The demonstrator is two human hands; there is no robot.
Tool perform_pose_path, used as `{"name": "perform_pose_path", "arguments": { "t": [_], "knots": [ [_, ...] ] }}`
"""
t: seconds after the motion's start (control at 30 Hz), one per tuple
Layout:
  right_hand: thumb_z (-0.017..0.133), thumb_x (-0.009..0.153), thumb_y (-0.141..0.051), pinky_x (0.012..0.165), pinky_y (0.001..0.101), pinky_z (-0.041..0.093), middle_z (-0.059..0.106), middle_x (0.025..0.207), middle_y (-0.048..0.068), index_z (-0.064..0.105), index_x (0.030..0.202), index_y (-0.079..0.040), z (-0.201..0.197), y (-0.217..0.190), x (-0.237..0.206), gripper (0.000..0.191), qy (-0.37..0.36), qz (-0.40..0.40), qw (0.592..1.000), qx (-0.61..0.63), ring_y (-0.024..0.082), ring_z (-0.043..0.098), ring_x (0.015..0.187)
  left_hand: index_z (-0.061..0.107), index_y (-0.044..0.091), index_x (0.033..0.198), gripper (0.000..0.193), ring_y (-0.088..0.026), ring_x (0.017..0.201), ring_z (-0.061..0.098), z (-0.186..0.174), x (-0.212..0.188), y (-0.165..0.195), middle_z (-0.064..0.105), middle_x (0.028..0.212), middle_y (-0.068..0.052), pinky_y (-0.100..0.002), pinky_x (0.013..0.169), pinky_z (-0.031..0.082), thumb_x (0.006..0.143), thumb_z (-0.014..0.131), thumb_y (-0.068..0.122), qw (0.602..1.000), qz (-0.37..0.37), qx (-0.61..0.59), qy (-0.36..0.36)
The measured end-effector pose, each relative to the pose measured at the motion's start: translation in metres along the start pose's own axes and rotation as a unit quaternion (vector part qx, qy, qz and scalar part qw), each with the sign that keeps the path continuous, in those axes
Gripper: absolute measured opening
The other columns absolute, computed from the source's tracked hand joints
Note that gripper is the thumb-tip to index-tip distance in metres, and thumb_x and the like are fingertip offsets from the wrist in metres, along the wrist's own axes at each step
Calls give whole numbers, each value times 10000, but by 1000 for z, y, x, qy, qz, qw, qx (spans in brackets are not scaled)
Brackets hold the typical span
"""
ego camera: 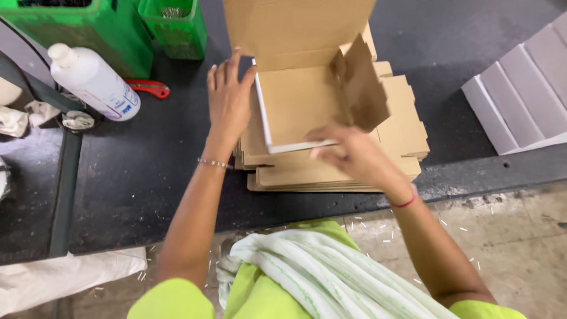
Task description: The person folds flat cardboard blanks into open boxes by hand, pressing the side flaps into shape. They insert a white inner box into each folded cardboard outer, then stack the assembled boxes on the workbench and reach for the next flat blank.
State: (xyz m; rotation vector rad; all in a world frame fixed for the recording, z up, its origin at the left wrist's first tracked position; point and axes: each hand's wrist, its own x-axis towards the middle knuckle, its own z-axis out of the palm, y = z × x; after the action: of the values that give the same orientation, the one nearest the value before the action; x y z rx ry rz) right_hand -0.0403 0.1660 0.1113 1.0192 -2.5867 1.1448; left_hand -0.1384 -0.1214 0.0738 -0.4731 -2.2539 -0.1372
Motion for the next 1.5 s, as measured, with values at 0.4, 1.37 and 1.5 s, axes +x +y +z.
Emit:
{"name": "perform_pose_path", "arguments": {
  "t": [0.4,1.37,1.5],
  "knots": [
    [791,757,-130,1129,493,342,555,1490,117,757,1090,-154,-76,124,27,336,43,-23,938,-343,371,416,1426,795,179,912,193,-241,1105,625,24,-35,122,738,933,-31,-487,1231,312,870,625,99,959,39,-197,-200],
    [629,921,-63,837,406,561,676,1038,54,722,1192,-154,-54,47,17,301,-104,1,947,-305,280,679,1006,698,7,1031,269,-302,1040,609,-63,-25,136,585,1090,-112,-434,845,532,904,734,241,925,-131,-190,-301],
    [669,876,-129,735,423,546,667,1012,91,704,1157,-102,-63,42,13,285,-107,60,944,-305,309,668,971,662,-20,1182,432,-310,1011,612,-76,-21,140,587,1094,-123,-425,806,541,814,738,194,929,-143,-220,-260]
  ]
}}
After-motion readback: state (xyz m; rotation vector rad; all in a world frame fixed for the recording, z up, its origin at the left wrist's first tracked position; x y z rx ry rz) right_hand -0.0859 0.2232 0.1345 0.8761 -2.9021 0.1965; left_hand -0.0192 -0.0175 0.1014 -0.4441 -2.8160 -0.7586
